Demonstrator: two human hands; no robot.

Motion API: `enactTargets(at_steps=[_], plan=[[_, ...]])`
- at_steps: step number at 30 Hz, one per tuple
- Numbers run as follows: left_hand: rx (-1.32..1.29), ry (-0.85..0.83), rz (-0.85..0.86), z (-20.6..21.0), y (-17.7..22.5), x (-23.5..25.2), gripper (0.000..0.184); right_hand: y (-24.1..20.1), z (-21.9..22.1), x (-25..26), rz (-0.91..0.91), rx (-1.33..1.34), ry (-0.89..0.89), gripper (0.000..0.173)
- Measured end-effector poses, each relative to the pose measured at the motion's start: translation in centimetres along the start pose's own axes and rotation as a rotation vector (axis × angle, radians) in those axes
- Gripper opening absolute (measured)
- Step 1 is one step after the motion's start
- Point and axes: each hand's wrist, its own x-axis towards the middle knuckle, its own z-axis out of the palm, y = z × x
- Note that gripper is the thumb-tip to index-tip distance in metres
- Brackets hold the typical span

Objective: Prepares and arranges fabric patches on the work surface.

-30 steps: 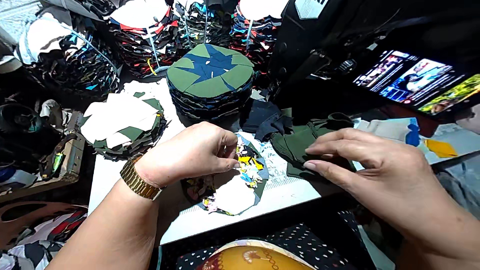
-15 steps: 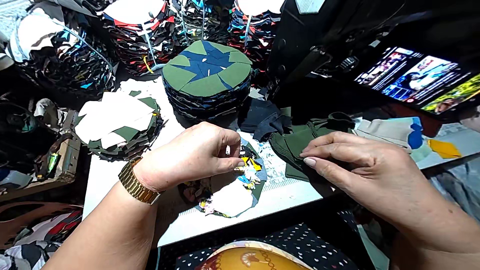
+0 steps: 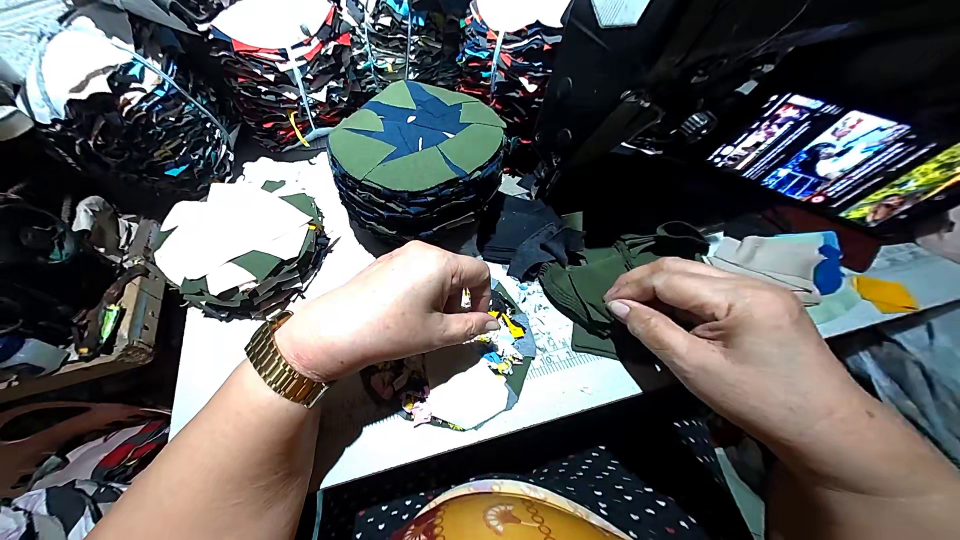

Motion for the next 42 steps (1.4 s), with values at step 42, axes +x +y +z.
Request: enactTargets(at_steps=[42], plan=[[-1.423, 0.073, -0.508, 1.4, 3.3, 1.1, 0.028, -6.5, 1.9, 1.2, 0.309, 1.217, 0.094, 0.023]])
